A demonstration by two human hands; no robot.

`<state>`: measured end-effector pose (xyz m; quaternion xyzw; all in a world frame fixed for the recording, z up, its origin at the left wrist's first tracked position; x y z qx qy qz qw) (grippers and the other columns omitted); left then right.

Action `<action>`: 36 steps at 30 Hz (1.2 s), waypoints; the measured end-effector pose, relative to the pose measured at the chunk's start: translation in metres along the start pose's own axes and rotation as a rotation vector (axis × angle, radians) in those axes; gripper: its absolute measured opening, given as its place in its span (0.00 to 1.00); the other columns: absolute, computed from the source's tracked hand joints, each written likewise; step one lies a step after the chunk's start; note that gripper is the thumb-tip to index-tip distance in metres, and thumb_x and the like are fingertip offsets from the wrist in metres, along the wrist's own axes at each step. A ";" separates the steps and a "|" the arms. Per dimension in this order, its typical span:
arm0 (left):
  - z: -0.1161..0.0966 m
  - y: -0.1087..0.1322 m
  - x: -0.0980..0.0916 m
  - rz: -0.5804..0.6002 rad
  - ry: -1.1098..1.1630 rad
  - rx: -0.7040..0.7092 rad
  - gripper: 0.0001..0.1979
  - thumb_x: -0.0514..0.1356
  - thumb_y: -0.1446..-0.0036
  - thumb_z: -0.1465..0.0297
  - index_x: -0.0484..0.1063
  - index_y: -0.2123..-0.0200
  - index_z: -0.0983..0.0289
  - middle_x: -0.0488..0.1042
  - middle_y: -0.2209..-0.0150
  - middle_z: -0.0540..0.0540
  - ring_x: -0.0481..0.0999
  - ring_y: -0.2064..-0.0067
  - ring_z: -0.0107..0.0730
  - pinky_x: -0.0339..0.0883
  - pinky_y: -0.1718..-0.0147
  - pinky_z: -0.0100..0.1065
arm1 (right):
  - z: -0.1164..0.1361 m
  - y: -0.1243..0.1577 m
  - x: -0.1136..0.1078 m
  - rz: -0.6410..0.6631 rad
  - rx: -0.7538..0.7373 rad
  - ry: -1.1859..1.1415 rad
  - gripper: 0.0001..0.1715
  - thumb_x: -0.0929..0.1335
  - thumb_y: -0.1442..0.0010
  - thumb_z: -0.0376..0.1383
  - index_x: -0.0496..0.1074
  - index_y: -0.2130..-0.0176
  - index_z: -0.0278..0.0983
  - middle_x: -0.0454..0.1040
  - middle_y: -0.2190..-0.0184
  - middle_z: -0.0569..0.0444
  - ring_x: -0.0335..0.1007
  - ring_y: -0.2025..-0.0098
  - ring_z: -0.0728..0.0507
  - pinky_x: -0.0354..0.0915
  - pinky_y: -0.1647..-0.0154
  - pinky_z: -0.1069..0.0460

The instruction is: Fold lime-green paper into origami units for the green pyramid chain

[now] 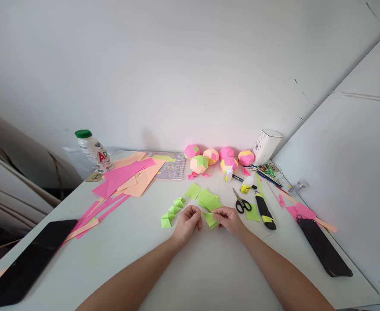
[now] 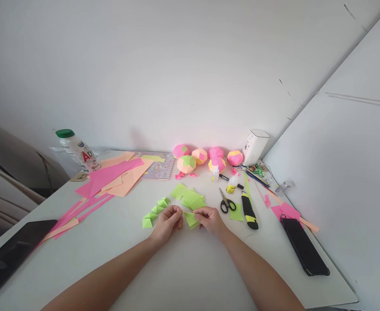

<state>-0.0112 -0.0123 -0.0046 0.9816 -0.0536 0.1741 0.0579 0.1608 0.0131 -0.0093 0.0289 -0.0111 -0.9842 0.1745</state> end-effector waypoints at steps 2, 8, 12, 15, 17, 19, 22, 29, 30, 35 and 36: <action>-0.001 0.000 0.001 0.013 -0.013 -0.003 0.11 0.57 0.48 0.62 0.60 0.71 0.62 0.63 0.84 0.43 0.63 0.83 0.23 0.59 0.82 0.27 | 0.001 0.000 0.000 0.001 0.005 0.007 0.17 0.71 0.51 0.44 0.76 0.67 0.33 0.73 0.77 0.54 0.66 0.79 0.50 0.67 0.81 0.55; 0.006 -0.001 0.003 0.134 -0.205 -0.034 0.14 0.59 0.51 0.59 0.64 0.69 0.64 0.62 0.82 0.44 0.62 0.82 0.21 0.58 0.82 0.26 | 0.000 0.001 0.000 0.074 -0.025 0.086 0.16 0.69 0.49 0.43 0.76 0.66 0.33 0.73 0.77 0.54 0.67 0.77 0.49 0.68 0.78 0.54; 0.007 0.000 0.003 0.146 -0.254 -0.059 0.14 0.59 0.51 0.58 0.64 0.71 0.64 0.64 0.79 0.46 0.61 0.83 0.19 0.54 0.84 0.24 | -0.004 0.002 0.000 0.108 -0.059 0.128 0.16 0.69 0.47 0.43 0.76 0.65 0.33 0.73 0.76 0.53 0.68 0.76 0.49 0.69 0.76 0.54; 0.006 0.001 0.004 0.145 -0.255 -0.062 0.13 0.59 0.51 0.60 0.63 0.72 0.64 0.63 0.79 0.45 0.61 0.83 0.19 0.54 0.84 0.24 | -0.003 0.003 0.000 0.121 -0.071 0.143 0.16 0.68 0.47 0.43 0.76 0.64 0.33 0.73 0.76 0.53 0.68 0.76 0.49 0.68 0.75 0.54; 0.006 0.001 0.003 0.145 -0.251 -0.060 0.12 0.59 0.51 0.62 0.63 0.73 0.64 0.63 0.80 0.45 0.61 0.83 0.19 0.54 0.84 0.24 | -0.001 0.003 0.001 0.130 -0.076 0.146 0.15 0.68 0.47 0.42 0.77 0.65 0.33 0.74 0.76 0.53 0.68 0.76 0.49 0.68 0.75 0.54; 0.007 0.001 0.003 0.140 -0.247 -0.058 0.10 0.59 0.51 0.64 0.63 0.73 0.64 0.62 0.81 0.45 0.61 0.83 0.19 0.54 0.84 0.24 | 0.000 0.003 0.001 0.137 -0.075 0.143 0.15 0.68 0.47 0.43 0.77 0.65 0.34 0.74 0.76 0.53 0.68 0.76 0.49 0.67 0.76 0.54; 0.009 0.001 0.002 0.121 -0.235 -0.043 0.09 0.58 0.51 0.65 0.63 0.73 0.64 0.62 0.81 0.44 0.61 0.83 0.20 0.56 0.84 0.25 | 0.001 0.003 0.001 0.129 -0.066 0.125 0.16 0.68 0.47 0.43 0.77 0.65 0.34 0.75 0.76 0.53 0.68 0.76 0.48 0.68 0.76 0.54; 0.007 0.001 0.002 0.109 -0.210 -0.048 0.10 0.58 0.51 0.63 0.62 0.73 0.63 0.60 0.83 0.43 0.61 0.83 0.21 0.59 0.83 0.26 | 0.000 0.002 0.000 0.091 -0.035 0.099 0.14 0.69 0.48 0.42 0.75 0.67 0.34 0.72 0.77 0.54 0.67 0.76 0.49 0.68 0.76 0.54; 0.006 0.001 0.002 0.121 -0.211 -0.052 0.11 0.58 0.51 0.62 0.63 0.73 0.64 0.61 0.82 0.44 0.60 0.83 0.21 0.59 0.83 0.26 | 0.001 0.002 0.000 0.093 -0.036 0.101 0.13 0.68 0.48 0.42 0.75 0.67 0.34 0.71 0.77 0.55 0.66 0.77 0.49 0.67 0.76 0.54; 0.005 0.002 0.005 0.168 -0.237 -0.080 0.13 0.60 0.52 0.60 0.64 0.73 0.64 0.63 0.80 0.45 0.60 0.83 0.19 0.55 0.84 0.25 | 0.006 0.005 0.002 0.126 -0.097 0.184 0.10 0.66 0.46 0.39 0.73 0.69 0.34 0.69 0.77 0.55 0.62 0.77 0.50 0.63 0.77 0.55; 0.004 0.002 0.005 0.174 -0.240 -0.082 0.13 0.60 0.52 0.60 0.65 0.73 0.64 0.63 0.80 0.45 0.60 0.83 0.19 0.55 0.84 0.25 | 0.007 0.005 0.002 0.124 -0.111 0.210 0.10 0.66 0.46 0.38 0.73 0.70 0.34 0.68 0.78 0.55 0.61 0.77 0.50 0.62 0.77 0.56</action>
Point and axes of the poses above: each hand's wrist, its own y-axis away from the middle knuckle, its own x-axis out of the palm, z = x × y, the point moved 1 cm from there along -y, towards the middle knuckle
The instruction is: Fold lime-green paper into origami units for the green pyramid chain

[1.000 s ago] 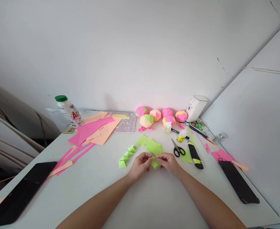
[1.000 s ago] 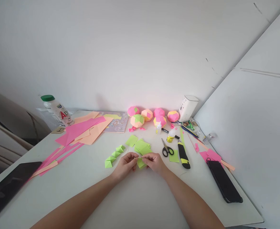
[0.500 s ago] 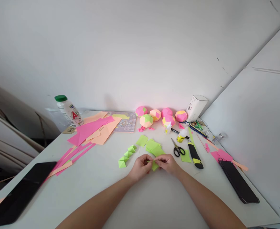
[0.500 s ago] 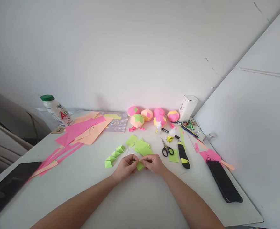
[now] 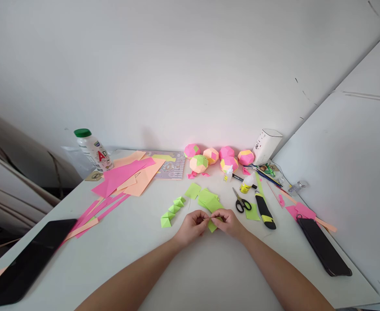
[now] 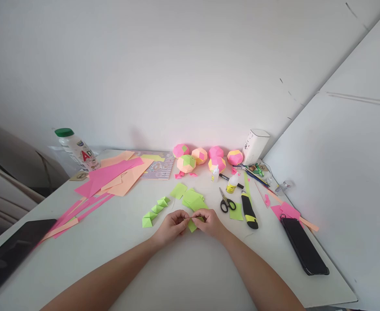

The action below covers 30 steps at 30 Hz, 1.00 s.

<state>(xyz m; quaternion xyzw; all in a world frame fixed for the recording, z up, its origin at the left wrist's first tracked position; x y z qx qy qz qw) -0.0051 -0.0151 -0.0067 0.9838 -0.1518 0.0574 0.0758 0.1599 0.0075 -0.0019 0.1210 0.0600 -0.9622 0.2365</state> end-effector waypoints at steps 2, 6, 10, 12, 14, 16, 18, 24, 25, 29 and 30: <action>-0.001 0.001 0.001 0.007 -0.012 0.006 0.12 0.60 0.53 0.61 0.65 0.73 0.64 0.63 0.80 0.45 0.59 0.82 0.19 0.54 0.84 0.25 | 0.003 0.000 0.000 -0.009 -0.024 0.050 0.08 0.65 0.47 0.35 0.72 0.72 0.34 0.67 0.79 0.56 0.59 0.78 0.51 0.58 0.78 0.56; -0.002 0.002 0.001 0.007 -0.049 0.013 0.09 0.60 0.53 0.65 0.63 0.75 0.64 0.61 0.81 0.45 0.59 0.82 0.19 0.52 0.84 0.24 | 0.006 0.001 0.001 -0.029 -0.043 0.083 0.06 0.65 0.51 0.31 0.70 0.76 0.34 0.63 0.82 0.59 0.55 0.80 0.52 0.53 0.80 0.57; -0.003 0.003 -0.001 -0.018 -0.027 -0.007 0.08 0.59 0.54 0.67 0.62 0.75 0.64 0.61 0.81 0.44 0.59 0.83 0.19 0.53 0.84 0.25 | 0.003 0.001 0.001 -0.036 0.015 -0.011 0.05 0.65 0.51 0.32 0.69 0.77 0.35 0.62 0.83 0.60 0.56 0.82 0.52 0.55 0.81 0.56; -0.003 0.002 -0.001 -0.034 -0.006 -0.006 0.08 0.59 0.54 0.67 0.62 0.75 0.63 0.60 0.82 0.44 0.59 0.83 0.19 0.54 0.84 0.25 | 0.002 0.000 0.001 -0.047 0.043 -0.063 0.04 0.65 0.51 0.33 0.69 0.76 0.35 0.63 0.83 0.60 0.59 0.81 0.51 0.58 0.80 0.56; -0.002 0.001 -0.002 -0.047 0.012 -0.001 0.08 0.59 0.53 0.66 0.62 0.75 0.63 0.59 0.83 0.43 0.59 0.83 0.20 0.55 0.84 0.25 | 0.001 0.000 0.001 -0.058 0.059 -0.099 0.04 0.66 0.51 0.33 0.68 0.76 0.35 0.64 0.83 0.59 0.61 0.81 0.50 0.60 0.79 0.55; -0.001 0.001 -0.002 -0.050 0.029 0.009 0.09 0.59 0.53 0.66 0.62 0.75 0.63 0.59 0.83 0.43 0.59 0.83 0.20 0.56 0.84 0.25 | 0.000 0.000 0.000 -0.063 0.068 -0.117 0.04 0.66 0.51 0.34 0.68 0.76 0.35 0.64 0.83 0.59 0.63 0.80 0.50 0.62 0.79 0.55; -0.001 0.000 -0.002 -0.042 0.038 0.018 0.09 0.59 0.53 0.65 0.62 0.74 0.63 0.61 0.80 0.44 0.60 0.83 0.19 0.57 0.83 0.26 | -0.001 0.000 -0.001 -0.060 0.073 -0.120 0.04 0.66 0.50 0.34 0.68 0.75 0.35 0.64 0.83 0.59 0.63 0.80 0.49 0.62 0.78 0.54; -0.004 0.002 0.000 -0.007 -0.024 0.001 0.09 0.59 0.52 0.65 0.63 0.73 0.64 0.63 0.78 0.45 0.61 0.83 0.19 0.53 0.83 0.24 | -0.001 -0.001 0.000 -0.035 0.048 -0.087 0.04 0.66 0.50 0.33 0.68 0.75 0.35 0.65 0.82 0.59 0.61 0.81 0.50 0.60 0.79 0.55; -0.004 0.002 0.000 -0.009 -0.035 0.000 0.09 0.59 0.52 0.66 0.62 0.73 0.64 0.62 0.79 0.45 0.61 0.83 0.19 0.53 0.83 0.24 | -0.001 0.000 0.000 -0.036 0.048 -0.087 0.03 0.66 0.51 0.33 0.68 0.75 0.35 0.64 0.82 0.59 0.61 0.81 0.51 0.60 0.79 0.55; -0.001 0.002 -0.001 -0.018 -0.041 0.012 0.08 0.58 0.51 0.66 0.62 0.73 0.64 0.63 0.76 0.45 0.62 0.83 0.18 0.53 0.84 0.24 | 0.002 0.000 0.000 -0.054 0.064 -0.122 0.04 0.66 0.51 0.33 0.67 0.76 0.35 0.64 0.83 0.60 0.62 0.81 0.50 0.61 0.79 0.55; 0.000 0.001 -0.002 -0.018 -0.033 0.017 0.08 0.57 0.51 0.66 0.62 0.72 0.64 0.63 0.74 0.46 0.62 0.83 0.18 0.54 0.84 0.25 | 0.003 0.000 0.000 -0.057 0.070 -0.132 0.04 0.66 0.51 0.34 0.67 0.76 0.35 0.63 0.83 0.60 0.62 0.81 0.50 0.61 0.79 0.55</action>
Point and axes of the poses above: each hand's wrist, its own y-axis away from the middle knuckle, its own x-axis out of the palm, z = x × y, the point moved 1 cm from there along -y, towards the middle knuckle
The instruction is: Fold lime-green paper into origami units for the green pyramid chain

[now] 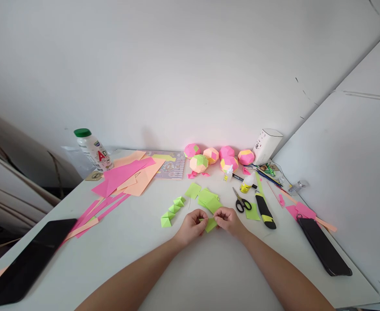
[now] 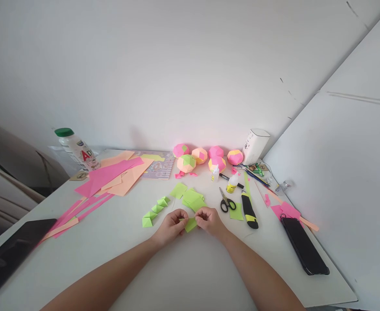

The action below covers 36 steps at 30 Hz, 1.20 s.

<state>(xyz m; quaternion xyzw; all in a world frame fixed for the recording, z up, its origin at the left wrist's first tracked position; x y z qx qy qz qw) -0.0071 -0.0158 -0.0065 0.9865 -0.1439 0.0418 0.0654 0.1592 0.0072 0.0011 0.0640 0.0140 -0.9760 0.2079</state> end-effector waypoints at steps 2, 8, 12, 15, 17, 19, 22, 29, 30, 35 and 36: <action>0.001 -0.001 0.000 -0.002 0.016 0.008 0.08 0.57 0.50 0.65 0.62 0.72 0.63 0.64 0.73 0.46 0.62 0.83 0.17 0.54 0.84 0.25 | 0.001 0.000 0.000 -0.007 0.011 -0.017 0.05 0.66 0.51 0.34 0.67 0.76 0.35 0.63 0.83 0.60 0.62 0.81 0.50 0.62 0.79 0.55; 0.003 -0.002 -0.002 -0.014 0.035 0.012 0.10 0.57 0.48 0.62 0.61 0.72 0.63 0.61 0.81 0.44 0.60 0.83 0.19 0.54 0.83 0.24 | 0.001 -0.001 -0.002 -0.028 0.013 -0.081 0.08 0.66 0.48 0.38 0.66 0.74 0.36 0.65 0.82 0.59 0.63 0.80 0.50 0.63 0.78 0.55; 0.003 -0.002 -0.002 -0.018 0.031 0.004 0.12 0.56 0.47 0.59 0.61 0.71 0.63 0.60 0.85 0.42 0.59 0.84 0.20 0.52 0.84 0.24 | 0.000 -0.001 -0.003 -0.020 0.029 -0.140 0.10 0.67 0.47 0.41 0.66 0.69 0.36 0.66 0.81 0.60 0.64 0.79 0.50 0.63 0.78 0.55; 0.003 -0.003 -0.001 -0.024 0.027 0.016 0.13 0.56 0.48 0.58 0.62 0.70 0.63 0.61 0.86 0.42 0.59 0.85 0.21 0.52 0.84 0.24 | 0.000 -0.001 -0.001 -0.002 0.047 -0.113 0.12 0.69 0.49 0.42 0.68 0.69 0.35 0.67 0.80 0.59 0.64 0.78 0.50 0.64 0.78 0.55; 0.003 -0.003 -0.001 -0.042 0.042 0.023 0.14 0.57 0.48 0.58 0.63 0.70 0.63 0.61 0.86 0.42 0.59 0.85 0.21 0.52 0.84 0.24 | 0.001 -0.001 -0.001 -0.005 0.050 -0.082 0.13 0.69 0.49 0.42 0.69 0.71 0.34 0.67 0.80 0.58 0.64 0.78 0.50 0.64 0.78 0.55; 0.003 -0.003 0.000 -0.068 0.065 0.023 0.14 0.57 0.48 0.57 0.62 0.70 0.63 0.61 0.87 0.42 0.59 0.85 0.21 0.53 0.83 0.25 | 0.000 -0.001 -0.001 -0.019 0.046 -0.077 0.13 0.69 0.49 0.43 0.69 0.71 0.34 0.67 0.81 0.59 0.63 0.79 0.50 0.64 0.78 0.55; 0.002 -0.002 -0.001 -0.099 0.102 0.027 0.14 0.57 0.48 0.57 0.60 0.71 0.62 0.63 0.86 0.42 0.61 0.84 0.23 0.55 0.82 0.26 | -0.001 -0.001 -0.002 -0.036 0.035 -0.090 0.14 0.69 0.48 0.43 0.69 0.71 0.34 0.67 0.81 0.59 0.63 0.79 0.50 0.64 0.78 0.54; -0.001 -0.001 -0.001 -0.135 0.176 0.049 0.13 0.56 0.47 0.59 0.59 0.72 0.62 0.64 0.84 0.43 0.63 0.84 0.23 0.58 0.82 0.27 | -0.004 -0.003 -0.004 -0.061 0.027 -0.109 0.13 0.69 0.48 0.43 0.69 0.71 0.34 0.67 0.82 0.59 0.63 0.80 0.50 0.63 0.80 0.55; -0.002 -0.001 0.000 -0.140 0.193 0.047 0.13 0.56 0.47 0.59 0.59 0.71 0.62 0.65 0.83 0.44 0.63 0.83 0.23 0.59 0.82 0.27 | -0.004 -0.003 -0.004 -0.065 0.028 -0.111 0.13 0.69 0.48 0.43 0.69 0.71 0.34 0.67 0.82 0.59 0.63 0.80 0.50 0.63 0.80 0.55; -0.007 -0.001 0.000 -0.145 0.261 0.044 0.15 0.56 0.47 0.57 0.58 0.70 0.62 0.68 0.76 0.46 0.68 0.81 0.23 0.61 0.83 0.27 | -0.009 -0.004 -0.006 -0.083 0.009 -0.133 0.12 0.68 0.47 0.43 0.69 0.70 0.35 0.68 0.81 0.60 0.64 0.81 0.50 0.63 0.81 0.55; -0.008 -0.001 0.000 -0.139 0.268 0.047 0.15 0.55 0.46 0.56 0.58 0.69 0.62 0.68 0.76 0.47 0.69 0.80 0.24 0.62 0.82 0.28 | -0.010 -0.004 -0.006 -0.087 0.003 -0.135 0.12 0.68 0.47 0.43 0.69 0.69 0.36 0.69 0.81 0.59 0.65 0.81 0.50 0.63 0.81 0.55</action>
Point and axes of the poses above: each hand's wrist, its own y-axis away from the middle knuckle, its own x-axis out of the palm, z = x × y, the point moved 1 cm from there along -y, towards the middle knuckle
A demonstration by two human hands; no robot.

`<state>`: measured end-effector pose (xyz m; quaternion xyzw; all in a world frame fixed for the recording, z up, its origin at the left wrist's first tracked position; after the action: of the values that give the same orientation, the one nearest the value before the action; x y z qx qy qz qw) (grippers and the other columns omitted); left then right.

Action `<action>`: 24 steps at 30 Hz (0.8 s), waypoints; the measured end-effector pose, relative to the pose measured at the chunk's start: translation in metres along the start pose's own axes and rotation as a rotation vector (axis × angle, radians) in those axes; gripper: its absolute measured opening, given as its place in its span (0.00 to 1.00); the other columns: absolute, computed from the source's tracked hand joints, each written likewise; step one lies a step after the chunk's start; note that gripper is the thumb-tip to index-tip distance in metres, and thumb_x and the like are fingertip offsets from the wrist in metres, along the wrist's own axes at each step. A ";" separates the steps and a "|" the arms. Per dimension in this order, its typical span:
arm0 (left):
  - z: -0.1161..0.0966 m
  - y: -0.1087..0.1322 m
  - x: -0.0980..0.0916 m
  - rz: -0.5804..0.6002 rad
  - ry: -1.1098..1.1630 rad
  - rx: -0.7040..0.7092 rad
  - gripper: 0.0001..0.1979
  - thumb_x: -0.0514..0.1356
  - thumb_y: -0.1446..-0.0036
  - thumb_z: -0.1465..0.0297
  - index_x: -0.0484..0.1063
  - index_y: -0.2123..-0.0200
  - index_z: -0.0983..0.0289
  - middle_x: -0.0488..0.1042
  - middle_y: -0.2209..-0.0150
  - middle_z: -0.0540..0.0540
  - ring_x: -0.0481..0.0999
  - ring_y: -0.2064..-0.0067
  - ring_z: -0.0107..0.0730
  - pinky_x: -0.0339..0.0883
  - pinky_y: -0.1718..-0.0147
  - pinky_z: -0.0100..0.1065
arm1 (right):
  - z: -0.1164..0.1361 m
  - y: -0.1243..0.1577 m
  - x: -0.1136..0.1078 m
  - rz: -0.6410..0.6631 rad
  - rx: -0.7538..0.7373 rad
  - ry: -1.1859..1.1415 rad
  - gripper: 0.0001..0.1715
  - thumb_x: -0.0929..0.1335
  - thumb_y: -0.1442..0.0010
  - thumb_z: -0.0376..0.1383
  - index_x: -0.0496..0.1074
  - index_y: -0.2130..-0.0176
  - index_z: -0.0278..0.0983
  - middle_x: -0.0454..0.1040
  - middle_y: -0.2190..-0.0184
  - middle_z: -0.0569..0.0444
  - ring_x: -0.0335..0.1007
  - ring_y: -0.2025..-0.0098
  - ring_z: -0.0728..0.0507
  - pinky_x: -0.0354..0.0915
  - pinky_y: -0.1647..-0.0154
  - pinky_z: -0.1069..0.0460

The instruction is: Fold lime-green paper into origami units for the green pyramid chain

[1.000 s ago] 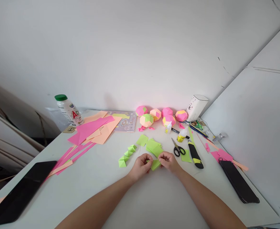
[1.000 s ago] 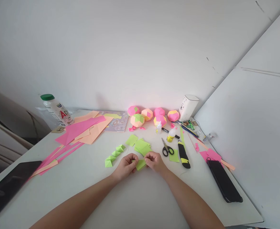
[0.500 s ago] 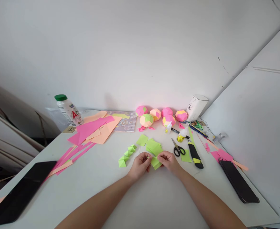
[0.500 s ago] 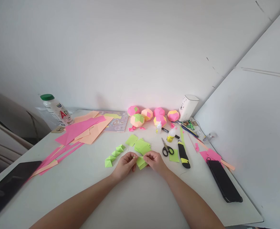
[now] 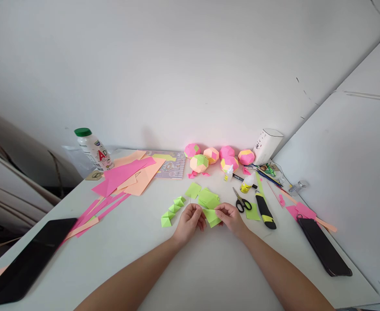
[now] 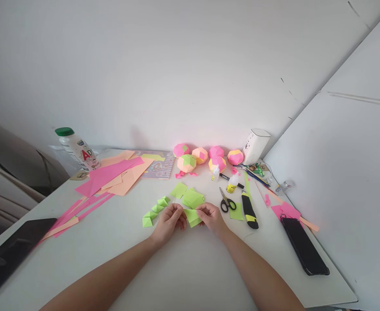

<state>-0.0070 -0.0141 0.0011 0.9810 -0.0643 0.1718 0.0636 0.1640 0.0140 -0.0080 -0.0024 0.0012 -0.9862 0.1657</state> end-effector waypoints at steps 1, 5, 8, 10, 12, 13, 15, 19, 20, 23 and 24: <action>0.000 0.000 0.000 0.006 0.005 0.002 0.15 0.54 0.46 0.56 0.58 0.69 0.62 0.68 0.75 0.47 0.70 0.78 0.25 0.63 0.81 0.28 | -0.001 0.000 0.000 -0.005 -0.005 0.000 0.12 0.69 0.47 0.42 0.70 0.68 0.36 0.70 0.80 0.59 0.66 0.81 0.50 0.63 0.81 0.55; 0.000 -0.001 0.000 0.002 0.012 0.022 0.15 0.56 0.47 0.57 0.59 0.66 0.61 0.68 0.73 0.48 0.72 0.71 0.29 0.67 0.78 0.29 | -0.003 -0.001 0.000 -0.022 -0.016 -0.002 0.13 0.69 0.48 0.42 0.72 0.66 0.35 0.72 0.78 0.58 0.68 0.82 0.49 0.64 0.81 0.54; 0.001 -0.002 0.000 -0.016 0.011 0.037 0.15 0.58 0.48 0.58 0.60 0.64 0.62 0.67 0.71 0.48 0.70 0.72 0.26 0.68 0.74 0.30 | -0.002 -0.001 0.000 -0.004 -0.014 -0.014 0.13 0.69 0.47 0.42 0.73 0.65 0.35 0.72 0.78 0.57 0.68 0.81 0.49 0.64 0.81 0.54; 0.002 -0.002 -0.001 -0.015 -0.001 0.046 0.16 0.59 0.49 0.59 0.60 0.63 0.62 0.67 0.71 0.48 0.69 0.73 0.24 0.68 0.72 0.30 | -0.001 -0.001 0.000 0.012 -0.005 -0.016 0.13 0.68 0.47 0.42 0.74 0.66 0.35 0.72 0.78 0.56 0.68 0.81 0.49 0.64 0.80 0.54; 0.004 -0.002 -0.001 -0.012 -0.022 0.061 0.16 0.59 0.49 0.59 0.59 0.63 0.62 0.67 0.71 0.48 0.68 0.73 0.24 0.67 0.73 0.29 | -0.002 -0.001 0.000 0.017 0.012 -0.005 0.13 0.69 0.48 0.42 0.75 0.66 0.35 0.72 0.77 0.56 0.68 0.80 0.49 0.64 0.79 0.54; 0.004 -0.002 -0.001 -0.012 -0.032 0.069 0.16 0.59 0.49 0.59 0.59 0.63 0.62 0.67 0.71 0.48 0.67 0.73 0.23 0.66 0.74 0.28 | -0.002 -0.001 0.000 0.016 0.020 0.007 0.13 0.69 0.49 0.42 0.75 0.66 0.35 0.72 0.77 0.56 0.68 0.80 0.49 0.64 0.78 0.54; 0.006 -0.003 -0.002 -0.023 -0.047 0.075 0.15 0.58 0.49 0.59 0.58 0.64 0.61 0.65 0.73 0.47 0.65 0.75 0.23 0.63 0.78 0.26 | -0.003 -0.001 0.000 0.020 0.025 0.039 0.12 0.70 0.49 0.41 0.75 0.66 0.35 0.71 0.79 0.56 0.68 0.80 0.49 0.64 0.78 0.54; 0.007 -0.002 -0.003 -0.044 -0.064 0.058 0.16 0.58 0.49 0.58 0.56 0.66 0.60 0.61 0.77 0.43 0.59 0.79 0.20 0.55 0.82 0.23 | -0.005 -0.002 0.000 0.028 0.008 0.039 0.13 0.71 0.52 0.39 0.73 0.65 0.34 0.71 0.77 0.57 0.67 0.80 0.50 0.63 0.79 0.55; 0.007 -0.002 -0.002 -0.043 -0.066 0.054 0.16 0.58 0.50 0.57 0.56 0.66 0.60 0.60 0.78 0.42 0.58 0.80 0.19 0.53 0.83 0.23 | -0.006 -0.003 0.001 0.032 0.010 0.026 0.15 0.72 0.52 0.39 0.72 0.64 0.34 0.71 0.75 0.57 0.67 0.80 0.51 0.63 0.79 0.55; 0.005 -0.001 -0.002 -0.037 -0.062 0.063 0.17 0.59 0.50 0.57 0.55 0.67 0.60 0.59 0.78 0.42 0.58 0.80 0.20 0.52 0.82 0.23 | -0.006 -0.003 0.001 0.062 0.021 0.003 0.20 0.72 0.53 0.38 0.70 0.59 0.35 0.71 0.72 0.57 0.67 0.78 0.51 0.65 0.77 0.54; 0.004 -0.001 -0.002 -0.035 -0.062 0.075 0.17 0.59 0.50 0.58 0.55 0.67 0.60 0.60 0.78 0.42 0.59 0.79 0.20 0.54 0.80 0.23 | -0.006 -0.003 0.001 0.075 0.023 0.004 0.22 0.72 0.53 0.38 0.70 0.58 0.35 0.70 0.72 0.57 0.67 0.77 0.51 0.66 0.76 0.54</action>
<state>-0.0071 -0.0134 -0.0037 0.9885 -0.0425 0.1426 0.0276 0.1617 0.0168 -0.0142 0.0014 -0.0098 -0.9792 0.2026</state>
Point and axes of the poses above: each hand's wrist, its own y-axis away from the middle knuckle, its own x-axis out of the palm, z = x × y, the point moved 1 cm from there along -y, towards the middle knuckle
